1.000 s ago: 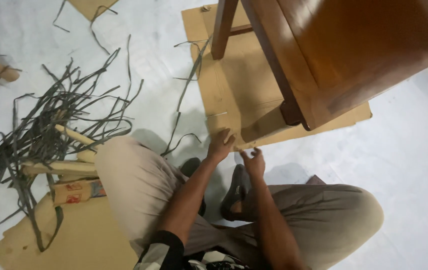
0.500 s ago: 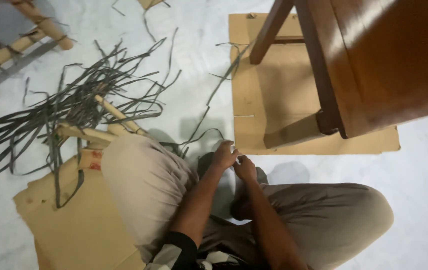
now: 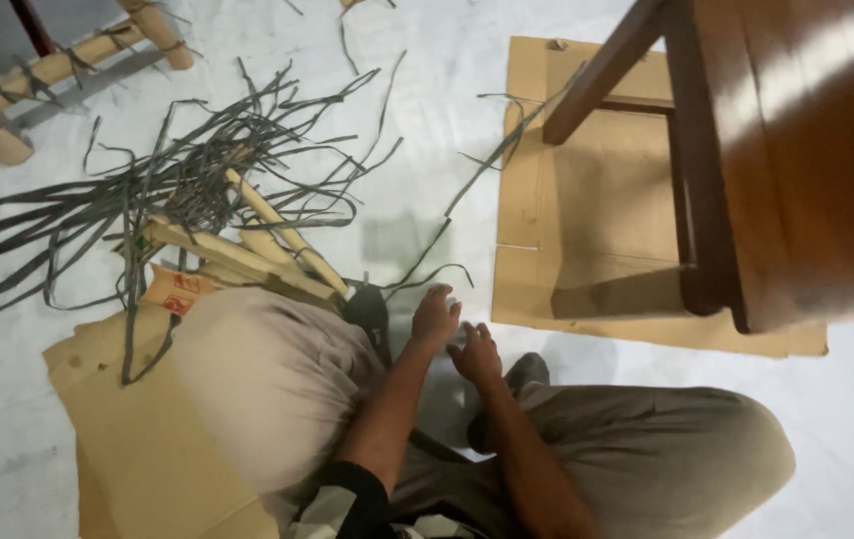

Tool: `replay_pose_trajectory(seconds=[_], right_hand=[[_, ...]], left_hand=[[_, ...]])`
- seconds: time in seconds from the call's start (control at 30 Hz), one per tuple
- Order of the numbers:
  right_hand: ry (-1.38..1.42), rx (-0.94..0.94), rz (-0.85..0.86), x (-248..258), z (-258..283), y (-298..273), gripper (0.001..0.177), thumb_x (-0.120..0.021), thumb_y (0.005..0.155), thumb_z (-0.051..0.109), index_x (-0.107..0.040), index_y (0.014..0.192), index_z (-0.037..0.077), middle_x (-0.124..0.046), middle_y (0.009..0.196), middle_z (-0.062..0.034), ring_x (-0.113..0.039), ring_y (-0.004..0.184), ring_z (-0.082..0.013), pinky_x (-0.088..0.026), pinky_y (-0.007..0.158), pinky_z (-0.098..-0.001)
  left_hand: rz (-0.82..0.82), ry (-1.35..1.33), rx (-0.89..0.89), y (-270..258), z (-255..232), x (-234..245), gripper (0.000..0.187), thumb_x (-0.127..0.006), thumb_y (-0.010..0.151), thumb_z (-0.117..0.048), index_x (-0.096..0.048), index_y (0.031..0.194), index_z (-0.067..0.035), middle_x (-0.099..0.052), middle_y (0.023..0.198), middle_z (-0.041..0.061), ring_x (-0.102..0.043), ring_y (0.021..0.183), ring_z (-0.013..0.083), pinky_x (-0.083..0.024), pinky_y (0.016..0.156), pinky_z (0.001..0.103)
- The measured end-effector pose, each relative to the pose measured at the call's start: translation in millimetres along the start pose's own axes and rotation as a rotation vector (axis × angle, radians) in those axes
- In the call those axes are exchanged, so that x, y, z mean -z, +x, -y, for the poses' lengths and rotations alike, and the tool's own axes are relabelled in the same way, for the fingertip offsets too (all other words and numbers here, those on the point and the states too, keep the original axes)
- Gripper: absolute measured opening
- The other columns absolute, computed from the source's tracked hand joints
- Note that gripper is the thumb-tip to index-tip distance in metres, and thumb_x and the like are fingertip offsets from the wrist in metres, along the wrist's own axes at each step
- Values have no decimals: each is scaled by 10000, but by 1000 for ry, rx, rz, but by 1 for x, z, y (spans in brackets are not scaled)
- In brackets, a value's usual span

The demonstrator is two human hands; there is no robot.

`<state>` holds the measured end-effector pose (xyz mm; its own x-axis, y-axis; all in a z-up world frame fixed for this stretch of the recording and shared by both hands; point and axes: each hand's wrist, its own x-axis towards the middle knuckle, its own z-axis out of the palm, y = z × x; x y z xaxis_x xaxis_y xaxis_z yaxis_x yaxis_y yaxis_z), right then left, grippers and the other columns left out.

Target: Polishing a wooden chair with a cloth and wrapping the legs with cardboard and plastic straps for shipping.

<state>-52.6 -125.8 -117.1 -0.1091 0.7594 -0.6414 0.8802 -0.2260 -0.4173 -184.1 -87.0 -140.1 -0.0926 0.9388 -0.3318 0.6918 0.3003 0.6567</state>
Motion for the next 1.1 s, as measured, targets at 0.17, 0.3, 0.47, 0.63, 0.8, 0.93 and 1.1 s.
replay_pose_trajectory(seconds=[0.17, 0.3, 0.47, 0.63, 0.8, 0.93, 1.1], right_hand=[[-206, -33, 69, 26, 46, -31, 765, -550, 1029, 453, -186, 1659, 218, -119, 1701, -175, -207, 1558, -399, -318, 1210, -574], [-347, 32, 141, 22, 46, -16, 786, -562, 1009, 479, -197, 1658, 227, -104, 1710, -190, -180, 1570, -396, -371, 1181, -566], [-369, 99, 208, 22, 44, -10, 1028, -649, 915, 642, -116, 1665, 185, -10, 1687, -310, -142, 1548, -506, -406, 1140, -610], [-322, 99, 270, 22, 43, -7, 1095, -688, 901, 641, -51, 1666, 186, 56, 1683, -320, -94, 1547, -522, -386, 1151, -641], [-396, 95, 272, 19, 44, -1, 1182, -667, 872, 737, 13, 1661, 177, 76, 1671, -331, -89, 1540, -532, -446, 1123, -600], [-358, 106, 272, -4, 25, 16, 1286, -673, 805, 818, 35, 1644, 148, 171, 1652, -343, 12, 1517, -584, -394, 1104, -657], [-315, 145, 232, -24, 11, 32, 1336, -685, 767, 833, -1, 1617, 62, 213, 1616, -398, 76, 1462, -679, -276, 1121, -700]], left_hand=[[-57, -66, 27, 14, 8, 28, 498, -546, 1026, -336, -526, 1453, -80, -496, 1510, 190, -469, 1436, 369, -452, 1132, 507], [-135, -39, 71, 46, 6, 71, 511, -524, 1018, -294, -516, 1461, -40, -454, 1557, 211, -423, 1467, 377, -405, 1173, 501], [-263, 245, -41, 121, 46, 98, 594, -602, 956, -280, -495, 1476, -14, -371, 1610, 220, -373, 1476, 419, -405, 1181, 533], [-370, 381, -23, 177, 61, 131, 559, -627, 932, -331, -560, 1426, -77, -446, 1555, 167, -467, 1410, 383, -512, 1053, 516], [-408, 388, 101, 177, 45, 176, 614, -663, 951, -252, -482, 1507, -68, -364, 1609, 206, -342, 1485, 432, -332, 1148, 629], [-214, 418, 294, 180, 82, 184, 778, -583, 1011, -402, -188, 1645, -184, -20, 1725, 101, -14, 1556, 422, -234, 1156, 689], [-147, 448, 288, 140, 102, 169, 808, -494, 1026, -519, -96, 1654, -203, 38, 1727, 61, -20, 1555, 429, -252, 1118, 731]])
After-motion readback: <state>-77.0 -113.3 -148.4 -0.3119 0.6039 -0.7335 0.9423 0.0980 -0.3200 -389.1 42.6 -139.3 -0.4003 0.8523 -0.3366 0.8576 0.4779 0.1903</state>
